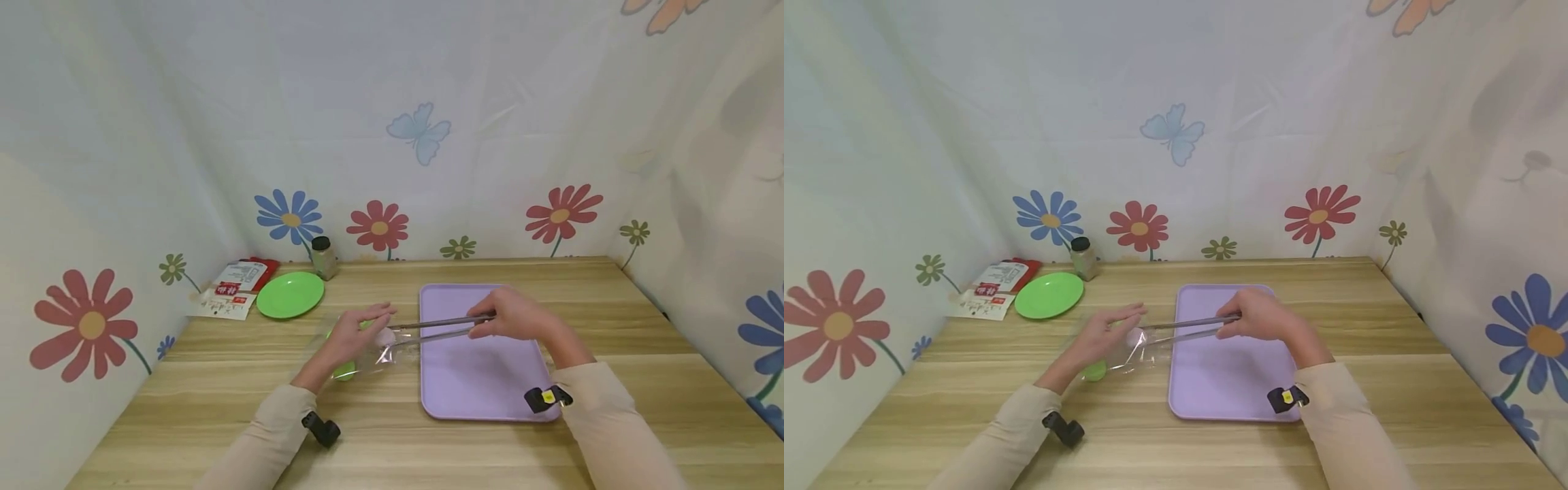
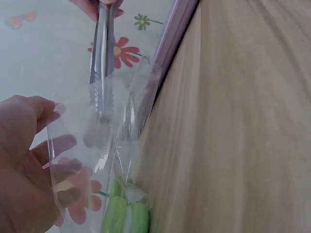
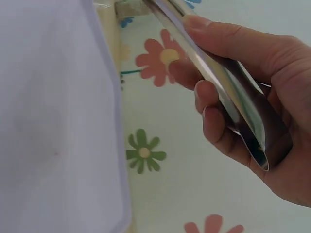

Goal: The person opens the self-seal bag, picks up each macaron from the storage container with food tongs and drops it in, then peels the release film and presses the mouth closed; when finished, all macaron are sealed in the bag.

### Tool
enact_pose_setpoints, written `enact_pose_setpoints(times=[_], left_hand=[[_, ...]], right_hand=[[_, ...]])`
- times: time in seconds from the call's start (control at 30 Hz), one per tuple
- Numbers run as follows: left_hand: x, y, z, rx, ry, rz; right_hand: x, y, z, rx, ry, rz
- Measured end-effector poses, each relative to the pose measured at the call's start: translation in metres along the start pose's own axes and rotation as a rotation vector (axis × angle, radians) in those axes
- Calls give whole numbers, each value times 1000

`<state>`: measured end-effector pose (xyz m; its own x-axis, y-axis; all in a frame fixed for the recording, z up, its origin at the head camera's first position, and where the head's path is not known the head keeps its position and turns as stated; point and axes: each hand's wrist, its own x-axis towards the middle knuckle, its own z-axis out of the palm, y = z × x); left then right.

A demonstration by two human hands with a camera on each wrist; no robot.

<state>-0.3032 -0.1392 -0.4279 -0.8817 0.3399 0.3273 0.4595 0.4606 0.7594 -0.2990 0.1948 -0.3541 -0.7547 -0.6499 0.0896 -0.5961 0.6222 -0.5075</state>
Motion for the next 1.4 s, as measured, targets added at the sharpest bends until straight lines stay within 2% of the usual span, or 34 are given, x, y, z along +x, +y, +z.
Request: enact_pose_setpoints(times=[0.2,0.3,0.4,0.53,0.63,0.8,0.93,1.13,1.23,1.4], left_hand=[[1,1,1,3,-20,19],[1,0,1,13,-14,11],[1,0,1,19,-4,8],[2,0,1,14,-1,15],[3,1,1,13,-10,15],[4,4,0,23,-10,-5],[4,5,1,20,-4,15],[2,3,3,90,-66,36],[1,0,5,132,-93,20],[2,-5,9,157,-107,-13]], right_hand=[[-17,-5,-23,-60,1,83],[-21,-10,-28,-76,0,95],[-18,-14,-24,-74,-7,66],[-6,-21,-11,-95,7,11],[2,-26,-3,-110,12,-1],[2,-23,-2,-101,-5,32],[-4,-16,-7,-92,-10,87],[-6,-10,-11,-96,-17,145],[-6,-10,-9,-102,-34,173],[2,-11,-2,-134,-36,135]])
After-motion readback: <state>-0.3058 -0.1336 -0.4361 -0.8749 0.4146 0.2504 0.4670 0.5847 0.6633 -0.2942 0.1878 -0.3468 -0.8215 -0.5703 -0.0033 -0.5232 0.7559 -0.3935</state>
